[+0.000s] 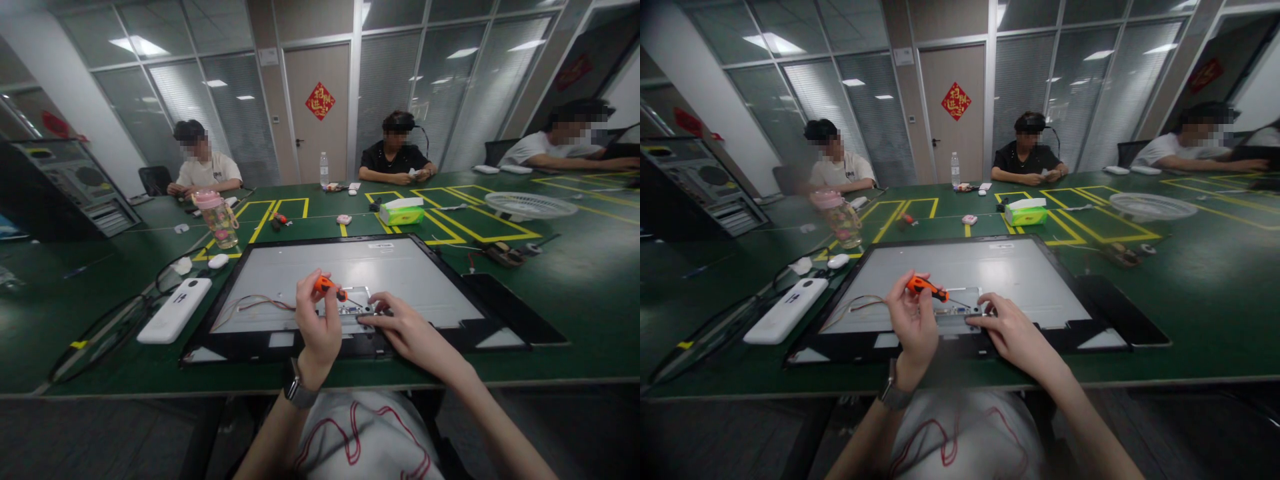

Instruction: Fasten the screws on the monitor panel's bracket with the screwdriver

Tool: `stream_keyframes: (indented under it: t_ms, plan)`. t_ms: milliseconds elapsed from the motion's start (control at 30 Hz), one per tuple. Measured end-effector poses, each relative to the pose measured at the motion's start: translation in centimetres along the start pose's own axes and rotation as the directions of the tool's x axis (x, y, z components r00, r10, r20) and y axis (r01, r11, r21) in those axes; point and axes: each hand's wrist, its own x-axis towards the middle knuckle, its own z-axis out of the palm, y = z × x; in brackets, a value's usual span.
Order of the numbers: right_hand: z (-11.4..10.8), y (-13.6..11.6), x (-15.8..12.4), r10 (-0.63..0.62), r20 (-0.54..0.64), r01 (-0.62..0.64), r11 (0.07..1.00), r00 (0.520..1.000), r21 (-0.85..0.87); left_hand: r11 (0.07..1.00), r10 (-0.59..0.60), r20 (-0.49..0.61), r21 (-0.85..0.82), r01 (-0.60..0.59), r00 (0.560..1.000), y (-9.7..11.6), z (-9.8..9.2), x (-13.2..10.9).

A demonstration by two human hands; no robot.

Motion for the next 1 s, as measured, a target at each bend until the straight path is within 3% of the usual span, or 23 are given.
stream_keyframes:
  t_ms: [467,1000]
  plan:
    - [0.06,0.11,-0.22,-0.007,-0.009,0.006,0.999,1.000,-0.038,0.994,0.049,0.141,0.091,-0.062,0.989,-0.31,-0.21,-0.16]
    - [-0.12,-0.02,-0.15,-0.007,-0.007,0.007,1.000,1.000,-0.027,0.984,0.091,0.156,0.138,-0.113,0.984,-0.24,-0.24,0.00]
